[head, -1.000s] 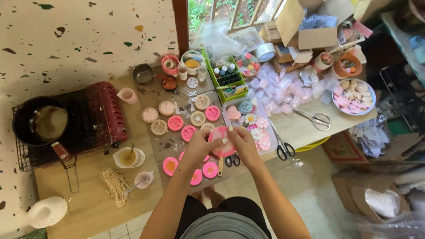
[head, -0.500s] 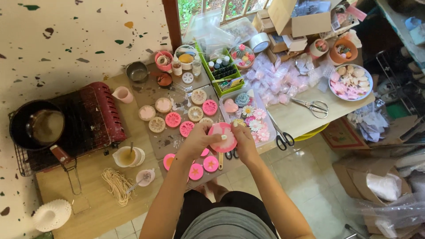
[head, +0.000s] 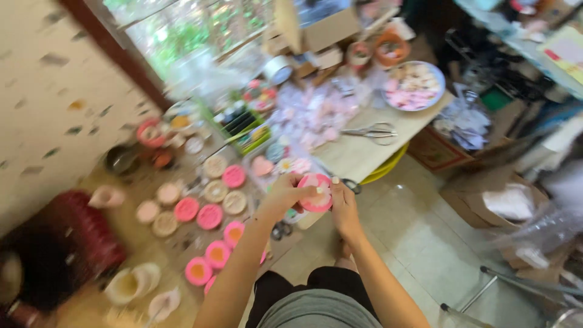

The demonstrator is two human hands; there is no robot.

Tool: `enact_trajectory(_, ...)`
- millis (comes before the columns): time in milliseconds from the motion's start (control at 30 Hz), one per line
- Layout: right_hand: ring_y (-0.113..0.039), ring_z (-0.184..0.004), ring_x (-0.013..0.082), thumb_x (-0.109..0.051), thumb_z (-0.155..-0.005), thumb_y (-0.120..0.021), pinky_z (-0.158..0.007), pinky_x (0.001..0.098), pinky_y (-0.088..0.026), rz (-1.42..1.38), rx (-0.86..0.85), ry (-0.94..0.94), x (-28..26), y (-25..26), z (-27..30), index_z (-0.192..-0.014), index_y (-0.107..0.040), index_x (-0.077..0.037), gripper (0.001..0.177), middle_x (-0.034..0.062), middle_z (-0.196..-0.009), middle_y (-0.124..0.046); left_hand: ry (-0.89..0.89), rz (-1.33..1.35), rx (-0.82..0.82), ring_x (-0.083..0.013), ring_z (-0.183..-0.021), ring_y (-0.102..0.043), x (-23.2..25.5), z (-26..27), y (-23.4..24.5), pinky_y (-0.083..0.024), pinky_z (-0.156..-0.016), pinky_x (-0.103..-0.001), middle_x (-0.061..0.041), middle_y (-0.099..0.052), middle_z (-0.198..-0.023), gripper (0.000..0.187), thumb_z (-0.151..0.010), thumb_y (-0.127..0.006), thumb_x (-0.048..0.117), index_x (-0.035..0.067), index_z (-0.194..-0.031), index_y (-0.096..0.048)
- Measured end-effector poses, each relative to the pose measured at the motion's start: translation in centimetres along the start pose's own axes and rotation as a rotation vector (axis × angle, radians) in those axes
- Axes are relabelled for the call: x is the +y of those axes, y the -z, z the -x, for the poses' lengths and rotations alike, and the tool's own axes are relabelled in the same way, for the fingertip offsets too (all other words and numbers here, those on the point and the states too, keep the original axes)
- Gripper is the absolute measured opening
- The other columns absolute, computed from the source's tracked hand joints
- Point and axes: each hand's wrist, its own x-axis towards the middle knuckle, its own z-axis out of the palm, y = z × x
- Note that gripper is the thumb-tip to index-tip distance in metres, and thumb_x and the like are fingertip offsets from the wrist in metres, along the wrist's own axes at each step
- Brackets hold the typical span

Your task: Pouring melted wax into molds and preparing decorative candles.

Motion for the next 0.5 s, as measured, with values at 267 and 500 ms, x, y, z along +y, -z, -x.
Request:
enact_trajectory(267, -0.044, -0.061, 0.0062, -0.043, -0.111, -0.044, -0.052, 0.0253, -0.035, -0.145, 0.434, 0.116, -0.3, 22.8, -8.4, -0.094, -0.061, -0.006, 0.044, -0.0044, -0.072, -0.053, -0.056, 0.052, 0.003, -0.0071, -0.066, -0.054, 1.6, -19.1, -22.0, -0.04, -0.055, -0.024, 0.002, -0.07, -0.085, 0.039, -0.082, -0.08, 0.032, 0.008, -0.112, -0.076)
enact_trajectory(500, -0.055, -0.06, 0.008, -0.05, -0.103, -0.043, -0.051, 0.0255, -0.041, -0.152, 0.38, -0.04, -4.8, 45.3, -17.8, -0.099, -0.065, -0.013, 0.043, -0.0029, -0.073, -0.062, -0.09, 0.047, -0.172, -0.0072, -0.077, -0.063, 1.7, -38.6, -37.0, -0.048, -0.066, -0.025, 0.0, -0.073, -0.094, 0.042, -0.085, -0.08, 0.029, 0.002, -0.117, -0.075)
